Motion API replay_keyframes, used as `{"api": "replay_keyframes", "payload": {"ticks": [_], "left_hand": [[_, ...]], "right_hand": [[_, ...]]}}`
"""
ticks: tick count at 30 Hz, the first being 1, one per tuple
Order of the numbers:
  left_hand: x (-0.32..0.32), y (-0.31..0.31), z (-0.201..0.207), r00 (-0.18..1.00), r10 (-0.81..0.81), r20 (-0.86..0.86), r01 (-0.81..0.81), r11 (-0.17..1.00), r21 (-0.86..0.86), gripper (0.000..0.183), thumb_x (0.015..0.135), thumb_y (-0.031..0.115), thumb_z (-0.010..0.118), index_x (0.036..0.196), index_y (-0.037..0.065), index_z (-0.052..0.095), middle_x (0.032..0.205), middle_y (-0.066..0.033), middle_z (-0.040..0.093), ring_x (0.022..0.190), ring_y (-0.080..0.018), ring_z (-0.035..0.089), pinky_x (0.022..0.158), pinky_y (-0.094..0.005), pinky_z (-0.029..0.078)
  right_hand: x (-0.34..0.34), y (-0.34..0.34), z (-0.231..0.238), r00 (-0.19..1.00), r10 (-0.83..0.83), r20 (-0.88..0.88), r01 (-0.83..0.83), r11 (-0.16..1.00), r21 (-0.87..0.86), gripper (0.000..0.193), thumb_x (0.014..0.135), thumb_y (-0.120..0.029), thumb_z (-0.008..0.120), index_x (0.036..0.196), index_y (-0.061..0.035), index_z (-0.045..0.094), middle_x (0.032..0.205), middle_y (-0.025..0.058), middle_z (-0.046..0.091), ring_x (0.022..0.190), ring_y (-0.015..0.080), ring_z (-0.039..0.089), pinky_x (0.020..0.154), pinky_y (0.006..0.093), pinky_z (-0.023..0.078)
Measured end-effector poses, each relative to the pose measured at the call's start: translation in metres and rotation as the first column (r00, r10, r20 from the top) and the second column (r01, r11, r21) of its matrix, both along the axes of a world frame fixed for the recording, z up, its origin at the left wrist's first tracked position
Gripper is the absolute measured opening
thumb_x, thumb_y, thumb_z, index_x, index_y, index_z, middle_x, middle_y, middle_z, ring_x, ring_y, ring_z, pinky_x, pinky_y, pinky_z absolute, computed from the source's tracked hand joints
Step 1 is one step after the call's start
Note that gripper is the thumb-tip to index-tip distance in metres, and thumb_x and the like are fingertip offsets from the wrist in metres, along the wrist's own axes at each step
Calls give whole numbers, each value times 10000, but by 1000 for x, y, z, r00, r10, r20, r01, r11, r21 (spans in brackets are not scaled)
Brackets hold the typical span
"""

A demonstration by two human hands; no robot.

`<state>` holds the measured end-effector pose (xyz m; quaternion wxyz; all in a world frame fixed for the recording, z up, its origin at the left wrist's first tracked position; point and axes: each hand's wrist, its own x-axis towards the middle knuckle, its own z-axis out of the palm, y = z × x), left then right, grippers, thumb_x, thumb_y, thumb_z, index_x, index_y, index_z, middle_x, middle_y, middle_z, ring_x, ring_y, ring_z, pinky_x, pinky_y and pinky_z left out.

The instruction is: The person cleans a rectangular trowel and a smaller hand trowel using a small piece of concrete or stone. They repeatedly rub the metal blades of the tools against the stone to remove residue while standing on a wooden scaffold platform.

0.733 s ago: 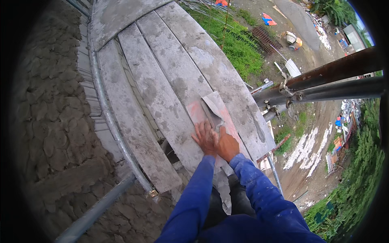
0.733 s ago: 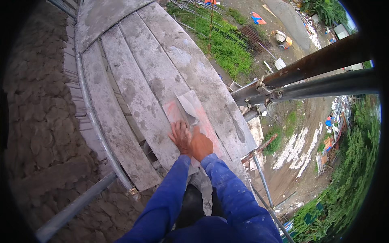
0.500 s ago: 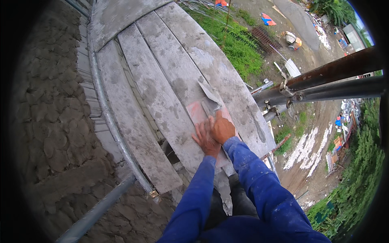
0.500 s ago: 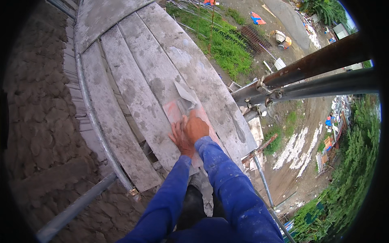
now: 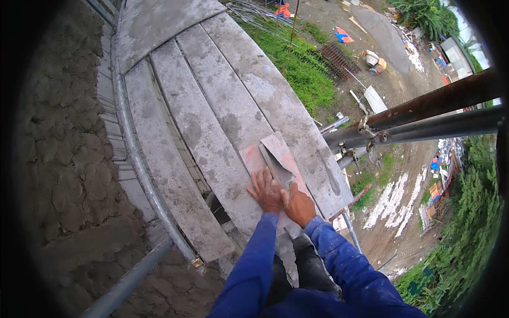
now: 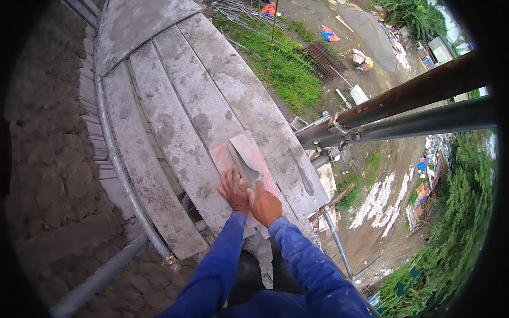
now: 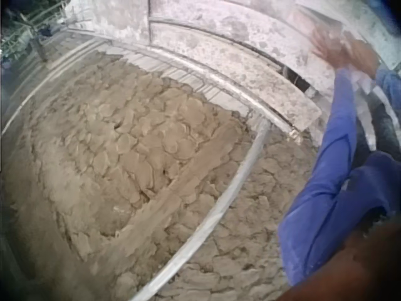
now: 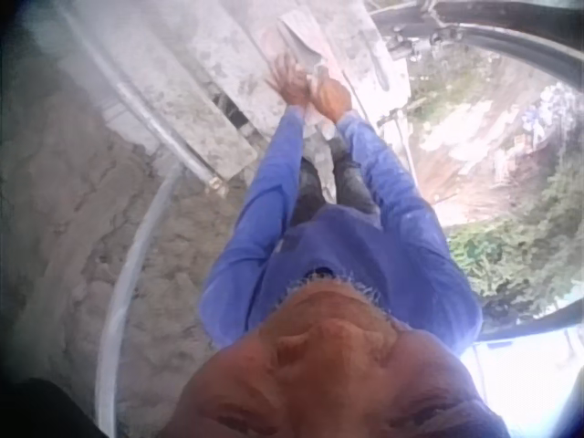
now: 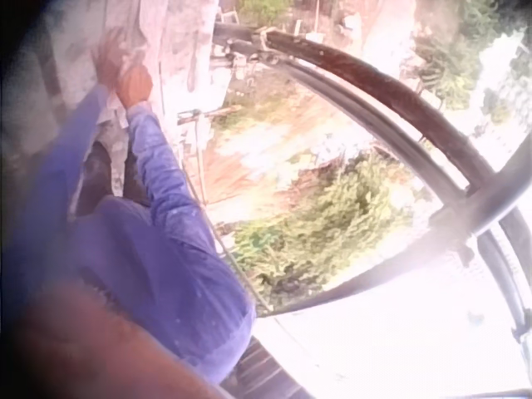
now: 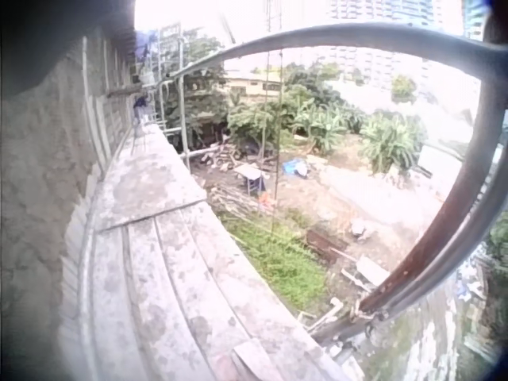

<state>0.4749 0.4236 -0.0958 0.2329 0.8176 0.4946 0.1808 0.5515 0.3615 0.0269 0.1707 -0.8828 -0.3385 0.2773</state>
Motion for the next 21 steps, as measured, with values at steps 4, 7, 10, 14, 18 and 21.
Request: {"api": "replay_keyframes", "payload": {"ticks": [4, 7, 10, 14, 18, 21], "left_hand": [[14, -10, 3, 998, -31, -48, 29, 999, -39, 572, 1003, 437, 446, 1494, 145, 459, 1539, -70, 413, 1514, -354, 233, 1144, -694, 111], [8, -5, 5, 1000, -22, -15, 22, 1000, 21, 566, 1013, 448, 395, 1483, 148, 484, 1528, -70, 433, 1507, -350, 251, 1151, -685, 97], [0, -3, 2, 1000, -11, -7, 11, 999, 52, 563, 1029, 450, 336, 1479, 160, 511, 1508, -62, 470, 1494, -341, 284, 1157, -671, 96], [20, -10, 5, 999, -38, -18, 37, 998, -53, 576, 1007, 422, 377, 1492, 130, 483, 1532, -74, 442, 1500, -346, 267, 1163, -661, 90], [-1, 3, 6, 1000, 0, 1, 0, 998, -67, 572, 1007, 394, 378, 1497, 113, 472, 1531, -79, 443, 1508, -339, 252, 1167, -654, 83], [6, 2, 10, 999, 6, -45, -8, 999, -47, 568, 1010, 389, 364, 1496, 117, 475, 1529, -76, 444, 1506, -338, 258, 1165, -662, 82]], "right_hand": [[51, 61, -3, 999, -33, 21, 34, 998, -47, 472, 1026, -433, 472, 1193, 7, 492, 836, 308, 689, 793, 495, 683, 701, 584, 533], [33, 54, 2, 999, -47, -16, 46, 999, -11, 441, 1025, -426, 479, 1137, 0, 500, 845, 314, 686, 796, 506, 675, 701, 588, 531], [7, 16, 8, 1000, -8, 3, 8, 1000, 24, 438, 1024, -437, 473, 1115, -10, 511, 843, 297, 697, 785, 495, 683, 686, 586, 535], [61, 64, -2, 998, -43, 44, 45, 997, -59, 448, 1019, -444, 476, 1133, -11, 503, 855, 298, 697, 791, 503, 678, 703, 593, 528], [16, 18, 6, 999, -12, -50, 7, 994, -105, 448, 1021, -452, 467, 1144, -21, 485, 873, 307, 695, 815, 513, 674, 721, 604, 522], [37, 25, 8, 1000, 10, -25, -12, 996, -93, 453, 1023, -449, 462, 1169, -20, 479, 866, 321, 688, 779, 513, 674, 709, 609, 522]]}}
